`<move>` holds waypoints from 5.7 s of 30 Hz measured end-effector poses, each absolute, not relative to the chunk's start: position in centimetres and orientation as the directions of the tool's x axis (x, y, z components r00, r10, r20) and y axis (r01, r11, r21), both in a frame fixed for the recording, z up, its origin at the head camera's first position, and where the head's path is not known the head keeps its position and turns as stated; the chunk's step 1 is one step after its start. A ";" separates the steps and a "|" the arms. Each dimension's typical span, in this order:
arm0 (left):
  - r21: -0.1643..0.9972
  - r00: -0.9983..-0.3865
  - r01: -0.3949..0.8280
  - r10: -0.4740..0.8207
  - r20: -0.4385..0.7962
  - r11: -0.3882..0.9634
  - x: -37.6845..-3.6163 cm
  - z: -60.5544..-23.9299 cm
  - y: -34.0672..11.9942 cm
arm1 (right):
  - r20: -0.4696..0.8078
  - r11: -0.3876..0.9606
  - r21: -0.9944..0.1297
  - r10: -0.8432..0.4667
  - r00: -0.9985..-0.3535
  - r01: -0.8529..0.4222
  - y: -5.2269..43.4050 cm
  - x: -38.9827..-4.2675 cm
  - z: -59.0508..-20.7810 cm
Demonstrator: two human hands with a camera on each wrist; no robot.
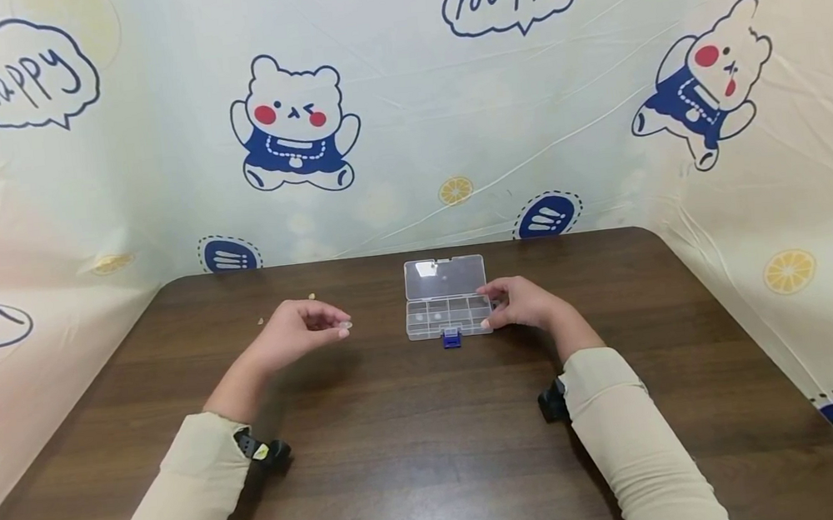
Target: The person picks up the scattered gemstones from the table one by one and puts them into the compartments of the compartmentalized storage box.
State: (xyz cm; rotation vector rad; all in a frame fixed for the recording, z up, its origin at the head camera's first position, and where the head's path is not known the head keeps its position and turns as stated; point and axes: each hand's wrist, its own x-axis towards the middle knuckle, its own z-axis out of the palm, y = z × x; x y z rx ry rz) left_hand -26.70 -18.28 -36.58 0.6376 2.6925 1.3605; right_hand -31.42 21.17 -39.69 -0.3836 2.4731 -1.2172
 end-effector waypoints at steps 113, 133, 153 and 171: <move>0.748 -0.853 0.318 0.520 -0.042 0.583 -35.1 -35.7 -4.2 | -0.179 0.617 -0.776 -0.413 -0.893 -0.131 21.2 -31.5 -39.7; 0.658 -0.870 0.360 0.492 -0.019 0.662 -35.0 -37.6 -2.6 | -0.187 0.593 -0.798 -0.411 -0.892 -0.106 21.2 -31.5 -39.9; 0.762 -0.886 0.312 0.464 0.017 0.567 -34.3 -38.7 -3.3 | -0.186 0.584 -0.805 -0.423 -0.887 -0.110 21.0 -31.5 -40.2; 0.812 -0.895 0.311 0.440 0.075 0.493 -33.5 -38.6 -5.3 | -0.182 0.597 -0.794 -0.413 -0.892 -0.114 21.2 -31.4 -39.8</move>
